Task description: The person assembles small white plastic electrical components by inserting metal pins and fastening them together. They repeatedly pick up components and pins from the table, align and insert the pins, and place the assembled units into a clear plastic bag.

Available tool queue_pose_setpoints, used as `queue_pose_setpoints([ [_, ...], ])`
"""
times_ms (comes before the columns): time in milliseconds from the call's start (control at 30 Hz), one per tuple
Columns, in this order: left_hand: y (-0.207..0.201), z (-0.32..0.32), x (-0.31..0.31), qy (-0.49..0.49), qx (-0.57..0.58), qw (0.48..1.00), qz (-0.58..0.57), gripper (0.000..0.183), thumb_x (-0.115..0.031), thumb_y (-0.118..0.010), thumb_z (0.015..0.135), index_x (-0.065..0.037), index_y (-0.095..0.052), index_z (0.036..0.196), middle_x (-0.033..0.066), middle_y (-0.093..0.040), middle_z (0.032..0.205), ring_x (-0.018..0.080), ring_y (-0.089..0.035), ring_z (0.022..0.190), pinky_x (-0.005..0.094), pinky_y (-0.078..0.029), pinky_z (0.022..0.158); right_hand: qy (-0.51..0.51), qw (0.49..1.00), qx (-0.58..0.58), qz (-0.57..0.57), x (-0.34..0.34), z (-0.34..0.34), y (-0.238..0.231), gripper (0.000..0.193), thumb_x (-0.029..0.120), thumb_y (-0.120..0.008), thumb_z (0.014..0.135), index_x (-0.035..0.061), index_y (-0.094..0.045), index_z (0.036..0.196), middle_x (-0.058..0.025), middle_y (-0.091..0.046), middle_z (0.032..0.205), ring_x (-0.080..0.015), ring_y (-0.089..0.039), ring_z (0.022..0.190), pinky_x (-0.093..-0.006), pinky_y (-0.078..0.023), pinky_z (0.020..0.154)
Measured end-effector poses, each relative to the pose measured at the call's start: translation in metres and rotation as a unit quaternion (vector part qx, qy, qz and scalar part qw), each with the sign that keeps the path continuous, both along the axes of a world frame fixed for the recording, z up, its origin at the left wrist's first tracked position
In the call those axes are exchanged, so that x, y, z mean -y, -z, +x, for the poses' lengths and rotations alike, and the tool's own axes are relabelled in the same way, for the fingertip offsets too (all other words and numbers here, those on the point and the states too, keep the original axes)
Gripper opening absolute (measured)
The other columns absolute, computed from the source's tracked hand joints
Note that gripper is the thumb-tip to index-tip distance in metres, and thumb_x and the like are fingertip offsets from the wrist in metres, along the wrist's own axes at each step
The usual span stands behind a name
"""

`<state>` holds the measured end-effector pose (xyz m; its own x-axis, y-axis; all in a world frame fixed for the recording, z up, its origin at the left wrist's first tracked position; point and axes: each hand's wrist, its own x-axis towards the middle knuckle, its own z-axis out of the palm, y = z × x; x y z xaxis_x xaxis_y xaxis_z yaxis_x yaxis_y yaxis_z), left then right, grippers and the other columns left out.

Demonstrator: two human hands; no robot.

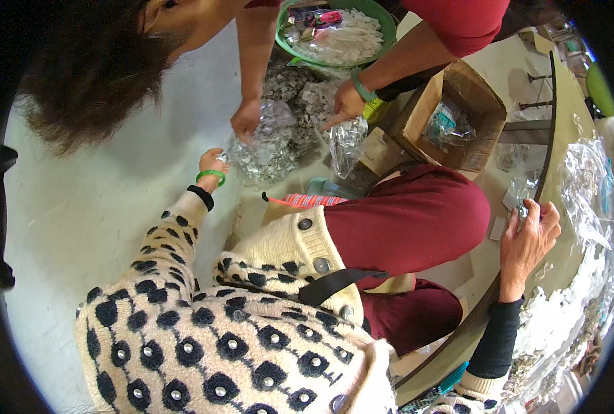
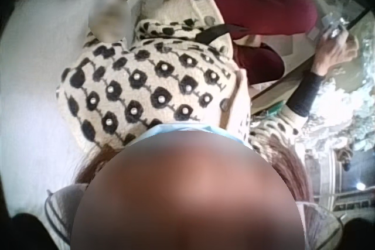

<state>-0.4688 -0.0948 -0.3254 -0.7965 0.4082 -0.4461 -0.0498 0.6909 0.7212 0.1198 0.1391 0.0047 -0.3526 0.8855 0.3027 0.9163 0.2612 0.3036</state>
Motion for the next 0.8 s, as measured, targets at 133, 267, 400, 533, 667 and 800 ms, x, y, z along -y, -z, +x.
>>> queue_pose_setpoints([
  [133, -0.001, -0.002, 0.008, 0.019, 0.027, 0.999, -0.02, 0.036, 0.005, -0.046, 0.089, 0.0, -0.061, 0.121, 0.015, -0.068, 0.105, 0.0221, -0.07, 0.074, 0.0299, -0.052, 0.056, 0.002, 1.0, -0.002, 0.004, -0.003, 0.001, 0.005, 0.03, 0.014, -0.072, 0.084, 0.0114, -0.064, 0.112, -0.0099, -0.051, 0.118, -0.0312, -0.051, 0.11, -0.0433, -0.043, 0.089],
  [267, -0.004, -0.002, 0.013, 0.063, 0.028, 0.997, -0.046, 0.035, 0.005, -0.045, 0.089, 0.0, -0.06, 0.12, 0.0146, -0.067, 0.105, 0.0214, -0.069, 0.072, 0.0306, -0.052, 0.056, -0.004, 1.0, 0.008, 0.018, -0.007, 0.003, 0.007, 0.032, 0.01, -0.071, 0.082, 0.0122, -0.064, 0.113, -0.0096, -0.051, 0.118, -0.0318, -0.051, 0.109, -0.0439, -0.043, 0.088],
  [400, -0.003, 0.004, 0.012, 0.065, 0.054, 0.996, -0.036, 0.035, 0.004, -0.044, 0.089, 0.0, -0.061, 0.12, 0.0138, -0.067, 0.106, 0.0208, -0.068, 0.072, 0.0317, -0.052, 0.056, 0.009, 1.0, 0.028, 0.002, -0.009, 0.008, 0.009, 0.039, 0.003, -0.068, 0.079, 0.0135, -0.063, 0.117, -0.0095, -0.05, 0.119, -0.0325, -0.051, 0.109, -0.0443, -0.044, 0.086],
  [533, -0.002, 0.011, 0.007, 0.077, 0.051, 0.994, -0.058, 0.033, 0.002, -0.047, 0.091, -0.001, -0.062, 0.119, 0.0128, -0.068, 0.105, 0.0202, -0.068, 0.073, 0.0329, -0.052, 0.057, 0.017, 0.999, 0.041, 0.009, -0.015, 0.014, 0.015, 0.045, 0.0, -0.065, 0.077, 0.0142, -0.063, 0.12, -0.01, -0.05, 0.12, -0.0329, -0.051, 0.11, -0.0445, -0.045, 0.086],
  [667, -0.001, 0.017, 0.005, 0.067, 0.06, 0.993, -0.073, 0.032, 0.002, -0.049, 0.091, -0.001, -0.062, 0.119, 0.0138, -0.069, 0.106, 0.0202, -0.068, 0.073, 0.0329, -0.053, 0.057, 0.017, 0.998, 0.051, 0.019, -0.02, 0.023, 0.02, 0.045, 0.0, -0.064, 0.077, 0.0141, -0.062, 0.12, -0.0105, -0.051, 0.121, -0.0332, -0.052, 0.111, -0.0448, -0.046, 0.087],
  [800, -0.001, 0.022, 0.003, 0.053, 0.056, 0.994, -0.071, 0.036, 0.005, -0.046, 0.087, 0.0, -0.065, 0.117, 0.0148, -0.07, 0.103, 0.0212, -0.069, 0.071, 0.0335, -0.053, 0.055, 0.017, 0.998, 0.056, 0.02, -0.022, 0.03, 0.022, 0.044, 0.003, -0.067, 0.077, 0.0143, -0.063, 0.12, -0.0105, -0.051, 0.123, -0.033, -0.052, 0.111, -0.0444, -0.046, 0.087],
])
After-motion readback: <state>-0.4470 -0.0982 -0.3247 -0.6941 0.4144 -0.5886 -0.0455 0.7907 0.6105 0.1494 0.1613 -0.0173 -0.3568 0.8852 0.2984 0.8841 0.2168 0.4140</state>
